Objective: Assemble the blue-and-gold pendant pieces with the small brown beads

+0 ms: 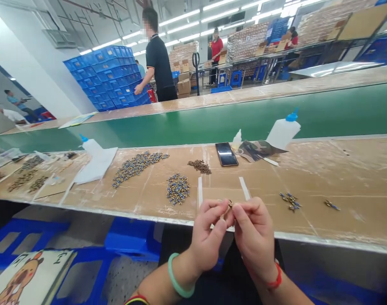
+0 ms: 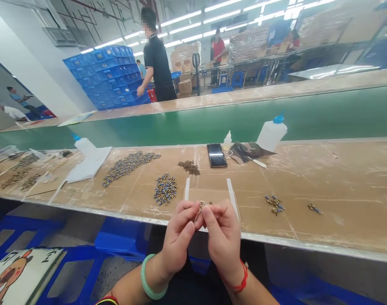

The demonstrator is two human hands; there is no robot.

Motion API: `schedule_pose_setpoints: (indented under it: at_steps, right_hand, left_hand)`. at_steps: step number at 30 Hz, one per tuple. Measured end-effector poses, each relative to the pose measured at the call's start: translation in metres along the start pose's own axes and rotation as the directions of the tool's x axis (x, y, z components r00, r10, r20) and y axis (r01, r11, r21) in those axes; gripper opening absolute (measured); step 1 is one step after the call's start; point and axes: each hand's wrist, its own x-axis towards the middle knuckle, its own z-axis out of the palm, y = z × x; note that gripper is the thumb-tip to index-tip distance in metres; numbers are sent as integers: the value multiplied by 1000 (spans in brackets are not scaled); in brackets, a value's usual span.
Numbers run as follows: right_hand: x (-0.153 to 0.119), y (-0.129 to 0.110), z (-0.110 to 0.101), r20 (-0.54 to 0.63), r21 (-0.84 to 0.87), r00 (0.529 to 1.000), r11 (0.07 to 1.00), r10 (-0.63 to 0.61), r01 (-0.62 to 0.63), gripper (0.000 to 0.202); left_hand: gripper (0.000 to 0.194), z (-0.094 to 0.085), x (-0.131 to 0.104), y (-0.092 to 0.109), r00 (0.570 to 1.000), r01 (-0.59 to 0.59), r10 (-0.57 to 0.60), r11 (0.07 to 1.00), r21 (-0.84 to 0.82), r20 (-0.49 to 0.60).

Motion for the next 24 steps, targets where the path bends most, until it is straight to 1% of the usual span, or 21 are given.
schedule_pose_setpoints:
  at_steps: [4, 9, 12, 15, 20, 24]
  right_hand:
    - [5, -3, 1, 23, -6, 999, 999, -31, 32, 21]
    - [9, -8, 1, 29, -23, 999, 999, -33, 34, 23]
    - [16, -16, 7, 43, -6, 999, 1000, 9, -9, 32]
    - [23, -23, 17, 44, 53, 995, 994, 93, -95, 36]
    - [22, -26, 27, -47, 158, 980, 970, 193, -184, 31]
    - [14, -25, 28, -127, 140, 967, 969, 221, -203, 28]
  left_hand:
    - [38, 1, -1, 1, 999, -35, 36, 998, 51, -12]
    - [41, 2, 2, 3, 1000, -6, 6, 995, 101, -5]
    - [45, -1, 9, 9, 1000, 16, -18, 994, 105, 16]
    - [44, -4, 15, 16, 999, 36, -37, 998, 45, 38]
    - [41, -8, 16, 22, 996, 73, -70, 996, -44, 61]
    - [42, -7, 14, 21, 994, 76, -71, 995, -61, 84]
